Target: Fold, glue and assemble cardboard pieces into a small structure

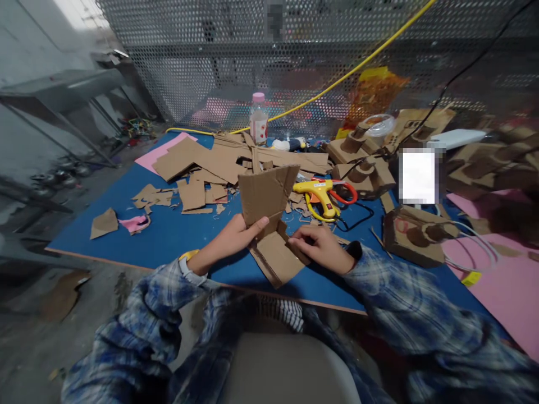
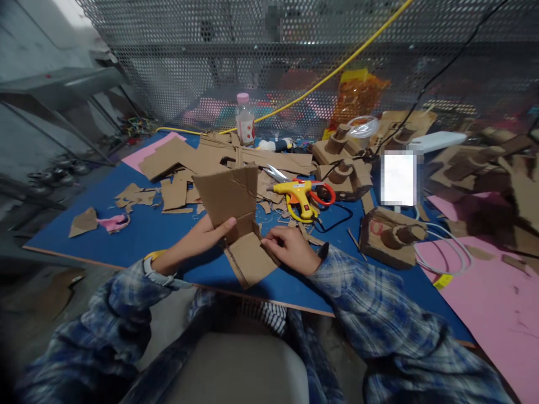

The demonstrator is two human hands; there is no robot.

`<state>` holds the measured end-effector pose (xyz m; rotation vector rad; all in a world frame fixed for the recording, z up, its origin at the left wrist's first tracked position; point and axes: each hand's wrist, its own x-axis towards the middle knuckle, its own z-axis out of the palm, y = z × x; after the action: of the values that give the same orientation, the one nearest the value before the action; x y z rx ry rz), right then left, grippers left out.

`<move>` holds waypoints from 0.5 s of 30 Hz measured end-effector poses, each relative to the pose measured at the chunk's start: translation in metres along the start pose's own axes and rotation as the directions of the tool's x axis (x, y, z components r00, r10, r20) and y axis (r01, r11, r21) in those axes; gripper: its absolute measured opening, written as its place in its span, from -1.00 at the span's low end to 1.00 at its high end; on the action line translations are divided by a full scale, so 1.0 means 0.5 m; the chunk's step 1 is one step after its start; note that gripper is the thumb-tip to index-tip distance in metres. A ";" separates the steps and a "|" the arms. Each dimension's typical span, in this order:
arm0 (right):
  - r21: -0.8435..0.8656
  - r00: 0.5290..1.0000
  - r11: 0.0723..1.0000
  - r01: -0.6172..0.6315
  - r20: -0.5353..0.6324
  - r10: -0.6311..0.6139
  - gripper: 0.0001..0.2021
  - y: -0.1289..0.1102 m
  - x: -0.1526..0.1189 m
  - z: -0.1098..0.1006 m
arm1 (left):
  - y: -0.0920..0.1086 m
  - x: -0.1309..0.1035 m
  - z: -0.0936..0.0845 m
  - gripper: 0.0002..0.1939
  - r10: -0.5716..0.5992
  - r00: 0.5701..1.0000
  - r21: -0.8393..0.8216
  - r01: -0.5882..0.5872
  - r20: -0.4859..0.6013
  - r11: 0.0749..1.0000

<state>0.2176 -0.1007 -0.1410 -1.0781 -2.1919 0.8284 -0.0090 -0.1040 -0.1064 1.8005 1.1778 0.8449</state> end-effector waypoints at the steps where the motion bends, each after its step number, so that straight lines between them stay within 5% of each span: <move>1: -0.005 1.000 1.000 -0.004 -0.014 0.004 -0.76 -0.001 0.001 0.003 | -0.001 0.007 -0.005 -0.54 -0.005 0.999 0.000 0.005 0.042 1.000; 4: -0.073 0.996 0.997 0.004 -0.084 -0.010 -0.71 -0.005 0.004 0.003 | -0.001 0.023 -0.019 -0.55 -0.015 0.994 -0.032 0.019 0.105 0.999; 7: -0.284 0.966 0.959 -0.008 -0.250 -0.065 -0.74 -0.001 0.012 -0.021 | 0.001 0.041 -0.039 -0.55 -0.016 1.000 -0.112 0.016 -0.001 0.994; 11: -0.457 0.888 0.875 -0.161 -0.453 -0.073 -0.79 0.040 0.018 -0.086 | -0.005 0.067 -0.073 -0.55 -0.101 0.980 -0.266 0.053 -0.171 0.963; 15: -0.542 0.827 0.768 -0.343 -0.562 -0.027 -0.79 0.106 0.013 -0.153 | -0.023 0.091 -0.092 -0.61 -0.258 0.952 -0.419 0.169 -0.166 0.892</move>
<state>0.2934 -0.0479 -0.1282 -1.6044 -1.8960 -0.2114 -0.0375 -0.0466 -0.0912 1.2419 1.2103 1.0828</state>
